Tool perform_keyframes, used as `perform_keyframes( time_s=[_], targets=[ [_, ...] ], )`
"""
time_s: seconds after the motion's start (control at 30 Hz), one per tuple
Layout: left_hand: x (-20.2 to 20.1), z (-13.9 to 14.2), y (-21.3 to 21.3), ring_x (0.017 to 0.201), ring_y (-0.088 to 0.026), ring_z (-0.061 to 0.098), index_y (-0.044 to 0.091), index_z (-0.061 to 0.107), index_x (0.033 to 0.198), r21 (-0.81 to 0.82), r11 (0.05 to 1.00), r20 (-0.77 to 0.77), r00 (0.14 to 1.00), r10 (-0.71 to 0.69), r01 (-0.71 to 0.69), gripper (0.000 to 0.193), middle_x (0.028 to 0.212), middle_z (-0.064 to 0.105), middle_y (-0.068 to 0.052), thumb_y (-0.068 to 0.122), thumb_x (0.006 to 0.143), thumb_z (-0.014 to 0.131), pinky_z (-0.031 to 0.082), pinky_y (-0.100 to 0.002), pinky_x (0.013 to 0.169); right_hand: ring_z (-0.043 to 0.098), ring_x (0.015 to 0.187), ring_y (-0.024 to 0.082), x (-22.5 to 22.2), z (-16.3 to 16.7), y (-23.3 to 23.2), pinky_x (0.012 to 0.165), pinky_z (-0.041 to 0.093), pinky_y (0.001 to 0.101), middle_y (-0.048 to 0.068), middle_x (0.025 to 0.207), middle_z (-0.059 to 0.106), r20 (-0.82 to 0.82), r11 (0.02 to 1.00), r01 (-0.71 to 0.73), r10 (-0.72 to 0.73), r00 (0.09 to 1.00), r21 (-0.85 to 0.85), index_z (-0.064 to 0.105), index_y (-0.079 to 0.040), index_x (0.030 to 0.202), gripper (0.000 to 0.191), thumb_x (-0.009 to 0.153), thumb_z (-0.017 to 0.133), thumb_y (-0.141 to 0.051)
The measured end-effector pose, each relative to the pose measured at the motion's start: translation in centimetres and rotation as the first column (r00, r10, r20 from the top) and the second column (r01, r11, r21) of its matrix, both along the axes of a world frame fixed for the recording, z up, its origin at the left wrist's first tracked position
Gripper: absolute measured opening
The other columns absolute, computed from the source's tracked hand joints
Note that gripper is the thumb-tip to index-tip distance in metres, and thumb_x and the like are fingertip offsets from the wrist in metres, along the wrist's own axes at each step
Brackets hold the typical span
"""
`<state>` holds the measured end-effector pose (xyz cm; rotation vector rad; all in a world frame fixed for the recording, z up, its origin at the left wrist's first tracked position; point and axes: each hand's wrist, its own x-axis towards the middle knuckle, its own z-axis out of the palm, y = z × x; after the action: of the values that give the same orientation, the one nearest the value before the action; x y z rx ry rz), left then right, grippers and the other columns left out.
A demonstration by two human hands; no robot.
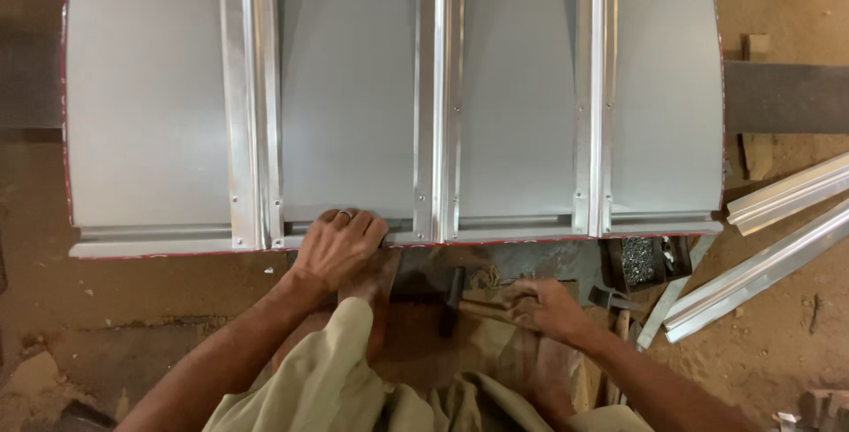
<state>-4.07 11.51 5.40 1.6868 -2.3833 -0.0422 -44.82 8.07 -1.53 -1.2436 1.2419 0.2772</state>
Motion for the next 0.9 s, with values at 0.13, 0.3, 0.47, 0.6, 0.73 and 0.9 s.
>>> perform_keyframes(
  time_s=[0.13,0.3,0.47,0.6,0.73,0.9],
  targets=[
    [1.1,4.1,-0.4,0.063,-0.023,0.070,0.004,0.064,0.082,0.104,0.994,-0.168,0.986,0.004,0.014,0.009,0.073,0.067,-0.008,0.002,0.077,0.071,0.057,-0.037,0.053,0.078,0.082,0.021,7.1,3.9,-1.5,0.074,0.066,0.0316,0.014,0.098,0.077,0.054,0.994,-0.008,0.002,0.999,0.106,0.067,-0.002,0.112,0.022,0.091,0.067,-0.009],
    [2.4,14.3,-1.7,0.058,-0.018,0.067,0.000,0.069,0.097,0.196,0.979,-0.123,0.992,-0.038,0.062,0.020,0.080,0.073,-0.014,-0.002,0.077,0.067,0.055,-0.028,0.040,0.069,0.071,0.019,14.5,7.1,-5.6,0.063,0.062,0.0321,0.012,0.087,0.071,0.255,0.980,0.021,0.031,0.966,-0.199,0.067,-0.003,0.114,0.025,0.095,0.069,-0.019],
    [4.6,23.3,-5.9,0.045,-0.011,0.054,0.002,0.069,0.099,0.084,0.995,-0.037,0.998,-0.059,0.062,0.013,0.072,0.071,-0.009,-0.003,0.099,0.057,0.042,-0.027,0.035,0.068,0.081,0.021,19.5,6.3,-14.3,0.071,0.059,0.0344,0.013,0.096,0.069,0.225,0.877,0.091,0.020,0.974,-0.471,0.066,-0.005,0.118,0.030,0.096,0.069,-0.025],
    [5.1,28.4,-8.0,0.039,-0.015,0.050,-0.001,0.069,0.087,-0.147,0.986,-0.068,0.994,-0.090,0.079,0.005,0.056,0.063,-0.008,-0.007,0.087,0.068,0.034,-0.032,0.034,0.066,0.088,0.022,24.4,5.2,-18.8,0.078,0.058,0.0361,0.013,0.103,0.068,0.188,0.794,0.055,0.075,0.979,-0.606,0.065,-0.007,0.120,0.033,0.097,0.068,-0.030],
    [4.5,30.9,-8.9,0.039,-0.019,0.052,-0.001,0.068,0.081,-0.128,0.990,-0.093,0.993,-0.075,0.063,0.006,0.052,0.061,-0.009,-0.004,0.079,0.073,0.036,-0.038,0.037,0.065,0.096,0.023,28.2,4.2,-19.4,0.085,0.056,0.0379,0.013,0.110,0.066,0.098,0.733,-0.030,0.131,0.986,-0.680,0.064,-0.008,0.123,0.037,0.098,0.068,-0.035],
    [5.0,29.3,-8.0,0.045,-0.018,0.057,0.001,0.070,0.085,-0.158,0.985,-0.056,0.995,-0.080,0.070,0.007,0.064,0.069,-0.011,-0.004,0.080,0.071,0.044,-0.039,0.043,0.063,0.106,0.025,26.0,3.4,-19.3,0.093,0.054,0.0402,0.013,0.119,0.065,0.060,0.687,-0.052,0.139,0.989,-0.725,0.063,-0.010,0.127,0.041,0.099,0.067,-0.041]
  ],
)
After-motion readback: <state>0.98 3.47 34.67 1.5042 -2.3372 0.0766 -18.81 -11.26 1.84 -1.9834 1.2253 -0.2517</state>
